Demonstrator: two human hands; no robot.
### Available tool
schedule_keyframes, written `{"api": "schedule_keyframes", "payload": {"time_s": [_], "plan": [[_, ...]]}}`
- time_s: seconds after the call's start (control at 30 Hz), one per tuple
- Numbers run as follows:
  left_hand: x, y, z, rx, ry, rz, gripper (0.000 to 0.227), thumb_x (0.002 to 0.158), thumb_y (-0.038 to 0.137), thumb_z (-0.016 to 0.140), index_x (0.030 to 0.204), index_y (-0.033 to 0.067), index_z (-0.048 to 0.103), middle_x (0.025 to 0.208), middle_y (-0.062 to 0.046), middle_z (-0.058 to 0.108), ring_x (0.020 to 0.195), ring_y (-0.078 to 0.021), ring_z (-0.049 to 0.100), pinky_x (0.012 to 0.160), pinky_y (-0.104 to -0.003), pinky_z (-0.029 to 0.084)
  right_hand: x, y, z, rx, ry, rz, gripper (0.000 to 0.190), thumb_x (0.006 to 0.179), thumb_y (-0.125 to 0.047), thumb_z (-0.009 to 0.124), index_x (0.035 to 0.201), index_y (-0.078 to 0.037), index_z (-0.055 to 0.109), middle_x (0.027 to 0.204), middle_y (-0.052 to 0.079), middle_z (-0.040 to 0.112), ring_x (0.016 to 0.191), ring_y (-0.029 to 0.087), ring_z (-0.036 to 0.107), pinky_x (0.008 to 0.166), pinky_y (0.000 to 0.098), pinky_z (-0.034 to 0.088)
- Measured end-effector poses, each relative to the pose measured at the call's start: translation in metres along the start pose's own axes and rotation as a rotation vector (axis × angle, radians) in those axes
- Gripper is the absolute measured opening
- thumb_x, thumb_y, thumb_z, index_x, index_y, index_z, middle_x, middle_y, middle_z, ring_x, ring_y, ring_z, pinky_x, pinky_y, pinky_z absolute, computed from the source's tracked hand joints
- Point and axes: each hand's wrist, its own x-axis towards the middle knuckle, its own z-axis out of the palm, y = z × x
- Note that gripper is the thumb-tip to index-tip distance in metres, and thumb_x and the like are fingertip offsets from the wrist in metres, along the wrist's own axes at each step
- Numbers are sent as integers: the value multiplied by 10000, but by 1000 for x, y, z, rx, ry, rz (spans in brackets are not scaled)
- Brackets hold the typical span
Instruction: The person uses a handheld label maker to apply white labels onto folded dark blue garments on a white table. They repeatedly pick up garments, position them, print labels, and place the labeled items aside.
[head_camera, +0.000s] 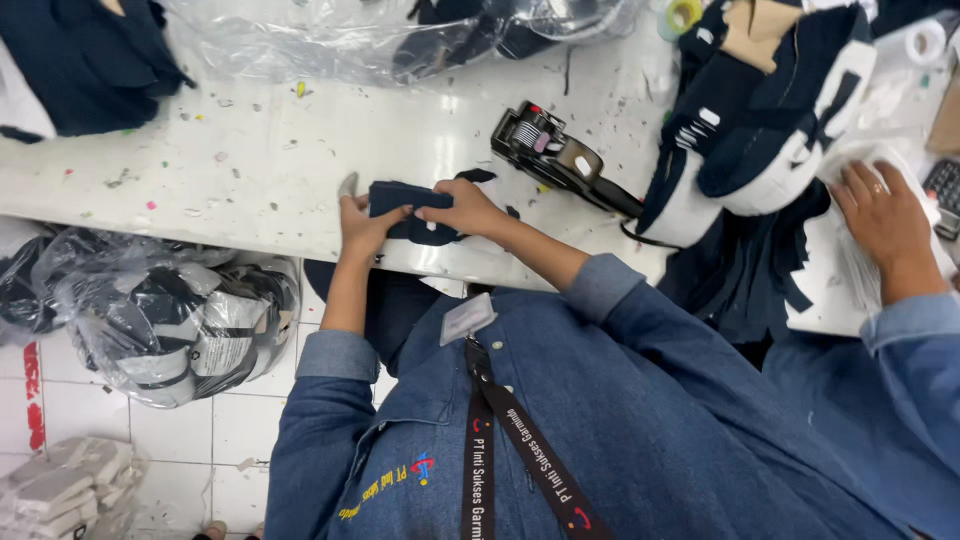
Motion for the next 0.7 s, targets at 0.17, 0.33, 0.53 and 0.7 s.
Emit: {"api": "schedule_keyframes", "payload": {"time_s": [0.17, 0.33, 0.53, 0.7], "plan": [[-17, 23, -5, 93, 349, 481, 603, 587, 135, 795, 1002, 50, 366, 995, -167, 392, 902, -321, 484, 778, -353, 382, -34, -12, -26, 77, 31, -171, 268, 667, -301, 668, 712, -68, 544, 671, 65, 529, 660, 151, 504, 594, 283, 412], [-31, 49, 0, 626, 366, 701, 525, 709, 39, 670, 1129, -39, 363, 1188, -208, 263, 1139, -375, 262, 881, -573, 78, -60, -4, -23, -75, 192, -27, 362, 748, -340, 589, 906, -68, 410, 815, 192, 532, 789, 281, 537, 676, 376, 426], [-15, 12, 53, 772, 172, 1148, 384, 863, 252, 307, 1160, 18, 374, 1265, -116, 317, 1181, -283, 270, 940, -468, 123, -69, 11, -9, -851, 513, -764, 419, 861, -320, 349, 1189, -63, 386, 1248, 164, 317, 1151, 308, 287, 926, 440, 186], [-14, 5, 63, 898, 170, 1173, 324, 827, 255, 441, 1028, 13, 521, 1196, -70, 420, 1119, -246, 344, 928, -473, 212, -119, 39, -42, -812, 857, -761, 404, 734, -239, 584, 1086, -51, 521, 1172, 183, 426, 1110, 317, 342, 940, 459, 165]]}}
